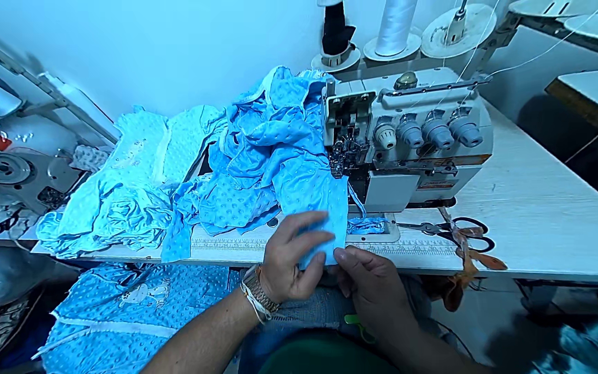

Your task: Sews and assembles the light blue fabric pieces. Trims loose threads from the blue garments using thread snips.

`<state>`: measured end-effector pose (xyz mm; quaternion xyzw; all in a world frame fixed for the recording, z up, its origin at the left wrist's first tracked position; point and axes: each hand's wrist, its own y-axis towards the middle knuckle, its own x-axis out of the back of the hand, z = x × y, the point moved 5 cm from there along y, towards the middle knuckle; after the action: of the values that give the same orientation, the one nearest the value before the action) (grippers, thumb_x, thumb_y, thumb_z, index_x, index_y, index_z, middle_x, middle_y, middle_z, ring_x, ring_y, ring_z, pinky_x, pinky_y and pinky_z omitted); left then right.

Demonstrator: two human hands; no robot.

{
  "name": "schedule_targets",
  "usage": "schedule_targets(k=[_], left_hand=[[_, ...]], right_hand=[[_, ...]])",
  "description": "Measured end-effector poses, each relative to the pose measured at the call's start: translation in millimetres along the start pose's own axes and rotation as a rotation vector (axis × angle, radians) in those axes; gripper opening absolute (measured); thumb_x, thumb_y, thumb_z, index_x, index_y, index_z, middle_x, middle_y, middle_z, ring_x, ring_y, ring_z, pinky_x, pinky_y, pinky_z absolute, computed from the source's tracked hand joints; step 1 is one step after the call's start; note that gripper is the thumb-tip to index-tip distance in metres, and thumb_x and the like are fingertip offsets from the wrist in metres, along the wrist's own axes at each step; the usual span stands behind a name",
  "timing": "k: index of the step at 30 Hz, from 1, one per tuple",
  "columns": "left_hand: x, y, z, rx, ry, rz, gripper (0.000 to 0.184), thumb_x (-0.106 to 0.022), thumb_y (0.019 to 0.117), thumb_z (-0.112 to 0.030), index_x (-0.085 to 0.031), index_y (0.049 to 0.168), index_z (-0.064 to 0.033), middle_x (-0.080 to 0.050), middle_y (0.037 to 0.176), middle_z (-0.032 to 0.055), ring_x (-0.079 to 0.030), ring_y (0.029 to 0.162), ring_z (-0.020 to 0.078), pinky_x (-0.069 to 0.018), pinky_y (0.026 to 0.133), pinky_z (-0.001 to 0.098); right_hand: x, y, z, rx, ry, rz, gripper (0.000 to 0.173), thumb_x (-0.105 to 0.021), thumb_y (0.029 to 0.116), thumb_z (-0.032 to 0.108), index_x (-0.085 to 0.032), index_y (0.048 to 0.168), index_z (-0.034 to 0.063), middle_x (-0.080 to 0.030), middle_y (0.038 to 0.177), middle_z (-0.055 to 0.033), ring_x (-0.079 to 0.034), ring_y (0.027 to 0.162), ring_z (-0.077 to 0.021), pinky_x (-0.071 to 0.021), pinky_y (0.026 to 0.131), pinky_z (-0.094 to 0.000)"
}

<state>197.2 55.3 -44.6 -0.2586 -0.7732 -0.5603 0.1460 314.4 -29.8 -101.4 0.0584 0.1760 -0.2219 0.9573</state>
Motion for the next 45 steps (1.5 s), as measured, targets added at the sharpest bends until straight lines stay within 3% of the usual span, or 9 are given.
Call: schedule_targets(k=[3, 5, 22, 29, 36, 39, 41, 44, 45], left_hand=[[-13, 29, 27, 0.140, 0.104, 0.231, 0.046, -0.041, 0.1071, -0.031, -0.072, 0.123, -0.0019, -0.062, 0.140, 0.0182, -0.055, 0.136, 0.0324, -0.0370, 0.117, 0.0534], [-18, 34, 51, 0.149, 0.150, 0.257, 0.039, -0.048, 0.1065, -0.029, -0.077, 0.119, -0.0074, -0.069, 0.132, 0.0144, -0.061, 0.130, 0.0328, -0.0378, 0.115, 0.0602], [-16, 83, 131, 0.243, 0.083, 0.415, 0.030, -0.055, 0.1013, -0.020, -0.079, 0.115, -0.0074, -0.067, 0.135, 0.0162, -0.062, 0.129, 0.0294, -0.0489, 0.107, 0.0481], [-21, 102, 172, 0.218, 0.122, 0.510, 0.037, -0.047, 0.1049, -0.022, -0.076, 0.123, -0.0066, -0.061, 0.143, 0.0183, -0.055, 0.136, 0.0312, -0.0420, 0.113, 0.0485], [-11, 84, 170, 0.697, 0.253, 0.478, 0.048, -0.034, 0.1112, -0.028, -0.049, 0.153, -0.0105, -0.046, 0.156, 0.0204, -0.047, 0.141, 0.0367, -0.0378, 0.114, 0.0576], [6, 59, 121, 0.950, 0.208, 0.471, 0.062, -0.036, 0.1117, -0.041, -0.027, 0.163, -0.0080, -0.055, 0.146, 0.0257, -0.057, 0.131, 0.0425, -0.0425, 0.109, 0.0626], [16, 42, 74, 0.992, 0.250, 0.457, 0.065, -0.044, 0.1093, -0.044, -0.033, 0.158, -0.0018, -0.069, 0.114, 0.0285, -0.069, 0.101, 0.0446, -0.0537, 0.087, 0.0641], [25, 28, 28, 0.923, 0.126, 0.685, 0.064, -0.049, 0.1074, -0.041, -0.037, 0.156, -0.0012, -0.071, 0.088, 0.0141, -0.071, 0.074, 0.0260, -0.0606, 0.073, 0.0479], [31, 29, 15, 0.839, 0.039, 0.711, 0.055, -0.048, 0.1079, -0.040, -0.050, 0.149, -0.0037, -0.072, 0.083, 0.0082, -0.070, 0.070, 0.0183, -0.0608, 0.070, 0.0408]], right_hand=[[1, -2, -7, 0.010, -0.017, -0.021, 0.029, -0.058, 0.1004, 0.013, -0.070, 0.074, 0.0077, -0.067, 0.068, -0.0005, -0.055, 0.053, -0.0003, -0.0446, 0.050, -0.0131], [6, -4, -11, 0.039, -0.040, -0.028, 0.028, -0.059, 0.0999, 0.014, -0.069, 0.074, 0.0083, -0.067, 0.069, 0.0003, -0.054, 0.054, 0.0007, -0.0437, 0.050, -0.0125], [17, 72, 16, 0.058, -0.349, -0.171, 0.028, -0.061, 0.1009, 0.012, -0.070, 0.075, 0.0075, -0.064, 0.065, 0.0011, -0.052, 0.050, -0.0034, -0.0423, 0.048, -0.0176], [16, 116, 37, -0.085, -0.547, -0.257, 0.050, -0.067, 0.0993, 0.020, -0.052, 0.053, 0.0101, -0.046, 0.048, 0.0012, -0.036, 0.041, -0.0069, -0.0278, 0.042, -0.0247], [24, 94, 28, 0.011, -0.369, -0.272, 0.053, -0.060, 0.1012, 0.014, -0.048, 0.050, 0.0119, -0.044, 0.045, 0.0028, -0.037, 0.040, -0.0050, -0.0297, 0.042, -0.0216], [30, 75, 20, 0.035, -0.330, -0.236, 0.042, -0.057, 0.1029, 0.018, -0.061, 0.062, 0.0098, -0.057, 0.057, 0.0015, -0.049, 0.047, -0.0048, -0.0393, 0.045, -0.0187], [29, 65, 14, -0.040, -0.338, -0.183, 0.030, -0.054, 0.1049, 0.017, -0.070, 0.082, 0.0047, -0.068, 0.074, -0.0027, -0.063, 0.062, -0.0090, -0.0508, 0.053, -0.0219], [22, 56, 5, -0.172, -0.307, -0.090, 0.027, -0.050, 0.1071, 0.020, -0.071, 0.104, 0.0027, -0.074, 0.096, -0.0076, -0.072, 0.089, -0.0165, -0.0605, 0.073, -0.0327], [19, 54, 2, -0.199, -0.274, -0.072, 0.027, -0.051, 0.1072, 0.022, -0.069, 0.103, 0.0032, -0.073, 0.095, -0.0076, -0.072, 0.089, -0.0163, -0.0603, 0.076, -0.0332]])
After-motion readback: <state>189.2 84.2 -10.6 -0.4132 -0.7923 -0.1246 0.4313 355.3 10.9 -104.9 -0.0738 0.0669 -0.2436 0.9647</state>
